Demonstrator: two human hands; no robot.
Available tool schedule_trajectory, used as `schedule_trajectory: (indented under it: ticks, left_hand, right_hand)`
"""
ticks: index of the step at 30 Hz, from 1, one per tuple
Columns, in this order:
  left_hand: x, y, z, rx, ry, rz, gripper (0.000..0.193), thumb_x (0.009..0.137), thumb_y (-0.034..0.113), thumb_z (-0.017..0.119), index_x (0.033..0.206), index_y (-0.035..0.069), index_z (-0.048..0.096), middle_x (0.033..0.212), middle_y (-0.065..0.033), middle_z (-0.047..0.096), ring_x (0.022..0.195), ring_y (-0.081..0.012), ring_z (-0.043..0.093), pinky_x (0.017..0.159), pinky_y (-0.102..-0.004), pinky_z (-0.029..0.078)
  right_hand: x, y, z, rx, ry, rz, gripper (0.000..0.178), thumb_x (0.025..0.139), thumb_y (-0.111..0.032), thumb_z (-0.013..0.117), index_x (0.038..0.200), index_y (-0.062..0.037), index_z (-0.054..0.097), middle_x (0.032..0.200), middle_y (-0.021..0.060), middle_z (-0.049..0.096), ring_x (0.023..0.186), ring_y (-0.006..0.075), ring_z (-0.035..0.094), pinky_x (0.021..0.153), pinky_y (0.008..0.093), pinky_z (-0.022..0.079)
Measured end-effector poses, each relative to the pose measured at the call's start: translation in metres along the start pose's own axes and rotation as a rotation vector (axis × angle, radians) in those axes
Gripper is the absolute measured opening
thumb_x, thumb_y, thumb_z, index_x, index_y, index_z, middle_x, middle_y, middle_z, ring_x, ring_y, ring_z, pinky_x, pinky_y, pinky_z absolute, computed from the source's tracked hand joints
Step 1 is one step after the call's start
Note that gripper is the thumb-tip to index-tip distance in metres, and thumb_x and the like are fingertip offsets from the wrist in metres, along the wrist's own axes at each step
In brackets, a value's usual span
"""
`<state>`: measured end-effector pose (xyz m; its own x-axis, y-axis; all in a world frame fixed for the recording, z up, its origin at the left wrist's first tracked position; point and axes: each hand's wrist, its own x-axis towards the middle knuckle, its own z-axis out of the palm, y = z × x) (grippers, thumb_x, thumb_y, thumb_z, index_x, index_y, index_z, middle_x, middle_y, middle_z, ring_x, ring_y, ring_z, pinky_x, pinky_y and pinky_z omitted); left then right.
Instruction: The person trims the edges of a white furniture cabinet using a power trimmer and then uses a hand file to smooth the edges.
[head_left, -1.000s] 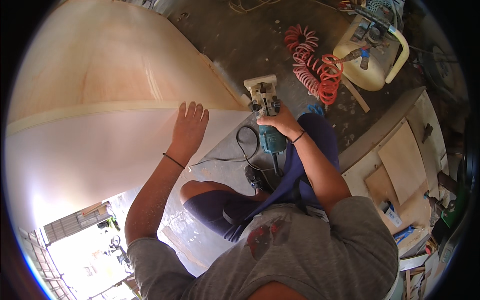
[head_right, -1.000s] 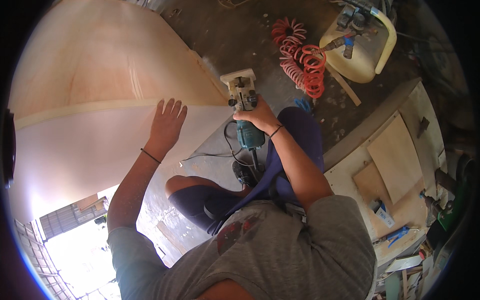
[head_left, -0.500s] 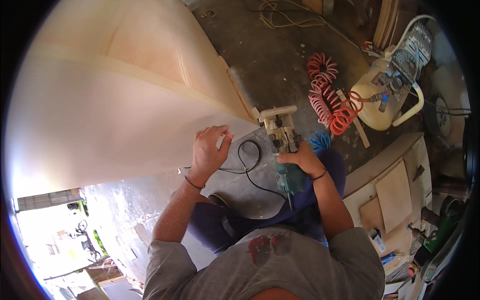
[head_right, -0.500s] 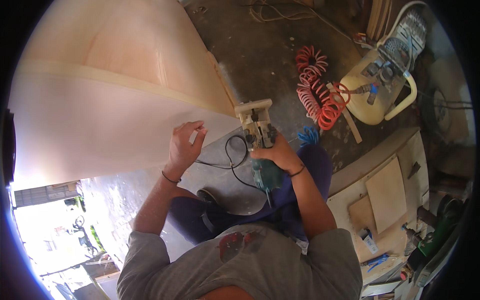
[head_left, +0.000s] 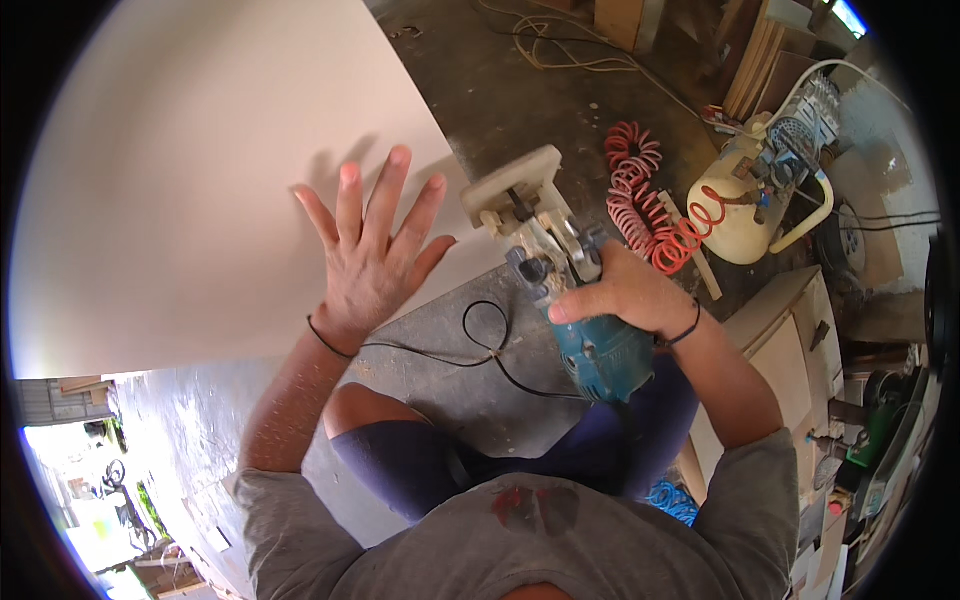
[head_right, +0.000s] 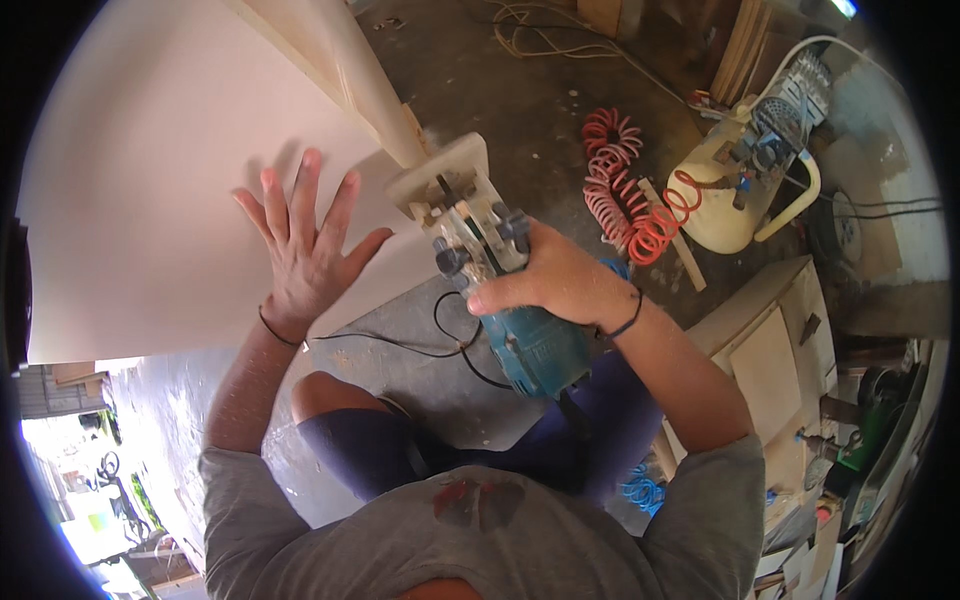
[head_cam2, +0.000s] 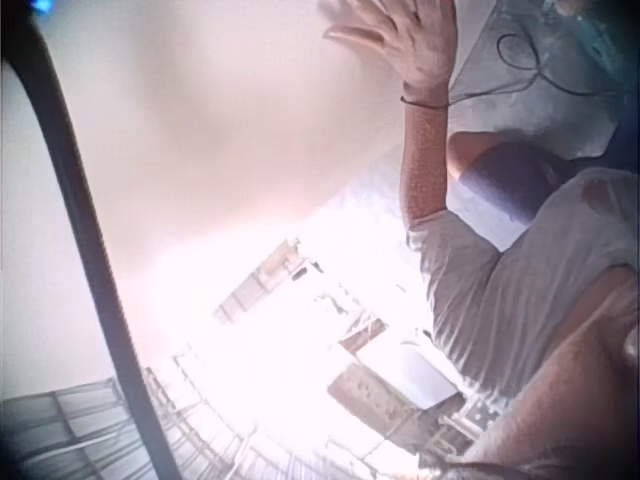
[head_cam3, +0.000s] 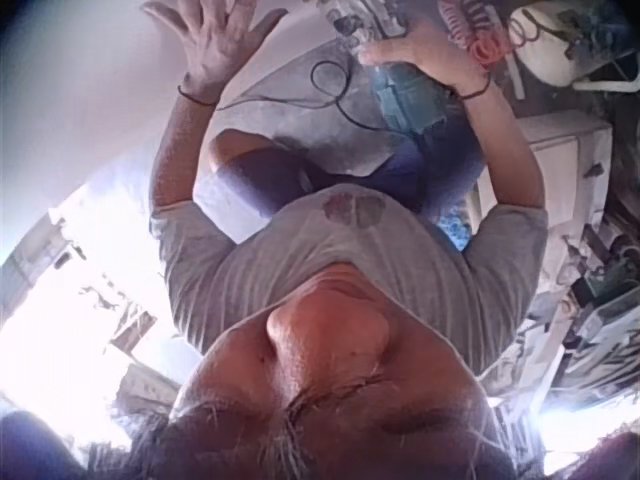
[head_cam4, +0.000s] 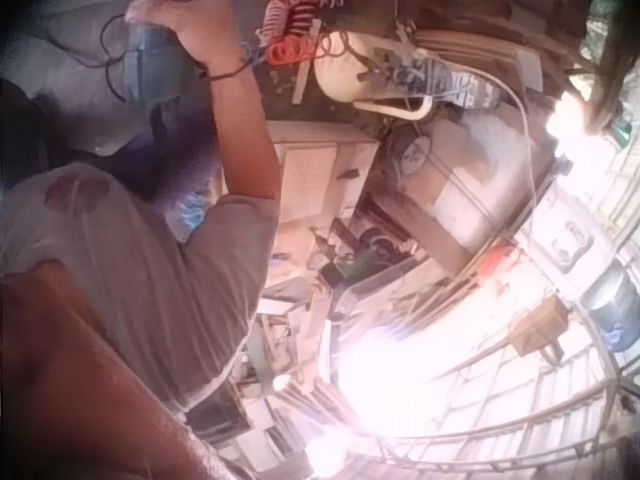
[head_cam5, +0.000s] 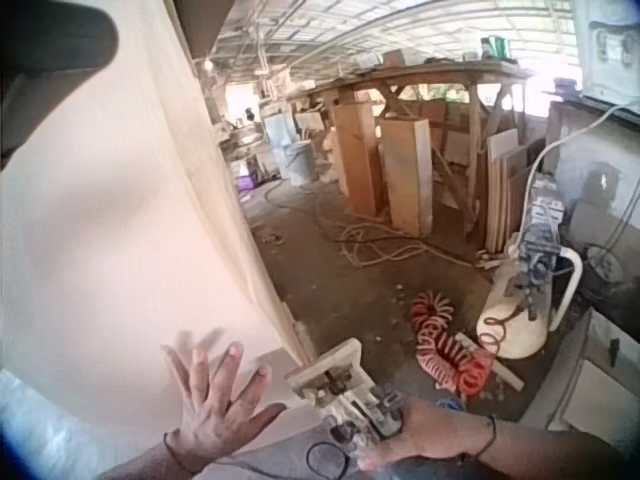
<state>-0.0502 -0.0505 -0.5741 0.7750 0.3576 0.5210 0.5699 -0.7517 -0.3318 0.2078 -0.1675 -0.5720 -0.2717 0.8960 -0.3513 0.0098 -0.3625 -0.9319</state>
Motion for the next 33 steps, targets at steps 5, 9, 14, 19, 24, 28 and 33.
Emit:
schedule_trajectory:
  ticks: [5,9,14,19,24,28,33]
  left_hand:
    - [0.024,-0.007,-0.008,0.033,-0.072,0.046,0.085,0.066,0.051,0.078,0.141,0.030,0.045,0.157,-0.0094,0.020,0.146,-0.0377,-0.001,0.109,-0.0647,-0.014]
    - [0.019,-0.010,0.003,0.034,-0.054,0.033,0.085,0.063,0.055,0.077,0.139,0.034,0.046,0.158,-0.0041,0.022,0.148,-0.0309,0.001,0.109,-0.0637,-0.015]
    - [0.019,-0.012,0.005,0.050,-0.042,-0.001,0.083,0.063,0.053,0.078,0.138,0.034,0.047,0.157,-0.0010,0.025,0.148,-0.0287,0.003,0.109,-0.0633,-0.014]
    - [0.024,-0.015,-0.002,0.030,-0.010,-0.011,0.075,0.065,0.050,0.078,0.133,0.033,0.051,0.154,0.0027,0.031,0.147,-0.0275,0.009,0.109,-0.0636,-0.016]
    - [0.026,-0.021,-0.002,0.082,0.078,0.017,0.060,0.069,0.045,0.077,0.125,0.034,0.058,0.150,0.0050,0.037,0.146,-0.0261,0.015,0.108,-0.0639,-0.018]
    - [0.030,-0.022,-0.005,0.071,0.077,0.025,0.056,0.070,0.043,0.077,0.123,0.035,0.059,0.149,0.0062,0.038,0.146,-0.0251,0.016,0.108,-0.0637,-0.019]
    - [0.030,-0.025,-0.002,0.081,0.111,0.023,0.052,0.069,0.041,0.078,0.119,0.038,0.061,0.147,0.0084,0.040,0.145,-0.0224,0.020,0.107,-0.0646,-0.017]
  right_hand:
    - [0.005,-0.009,0.011,-0.043,0.069,-0.046,0.063,0.067,-0.030,0.079,0.118,-0.0006,0.057,0.105,0.0090,0.062,0.098,0.0183,0.058,0.088,0.0296,0.045]
    - [0.009,-0.019,0.019,-0.119,0.119,-0.065,0.068,0.066,-0.033,0.079,0.119,0.0027,0.056,0.105,0.0112,0.062,0.096,0.0190,0.059,0.085,0.0291,0.046]
    - [0.011,-0.023,0.023,-0.123,0.088,-0.076,0.072,0.066,-0.036,0.080,0.121,0.0047,0.056,0.105,0.0116,0.062,0.095,0.0184,0.059,0.083,0.0283,0.046]
    - [0.013,-0.027,0.026,-0.125,0.089,-0.076,0.067,0.067,-0.035,0.079,0.118,0.0033,0.057,0.101,0.0107,0.062,0.091,0.0178,0.059,0.081,0.0285,0.047]
    - [0.018,-0.031,0.025,-0.094,0.073,-0.051,0.059,0.067,-0.038,0.079,0.110,-0.0010,0.062,0.097,0.0096,0.064,0.090,0.0175,0.060,0.081,0.0284,0.047]
    - [0.017,-0.037,0.025,-0.128,0.105,-0.031,0.056,0.068,-0.040,0.077,0.107,-0.0021,0.063,0.092,0.0080,0.064,0.083,0.0168,0.061,0.077,0.0279,0.048]
    - [0.016,-0.052,0.027,-0.135,0.064,0.043,0.065,0.069,-0.040,0.076,0.115,0.0036,0.057,0.098,0.0095,0.063,0.085,0.0160,0.061,0.075,0.0277,0.049]
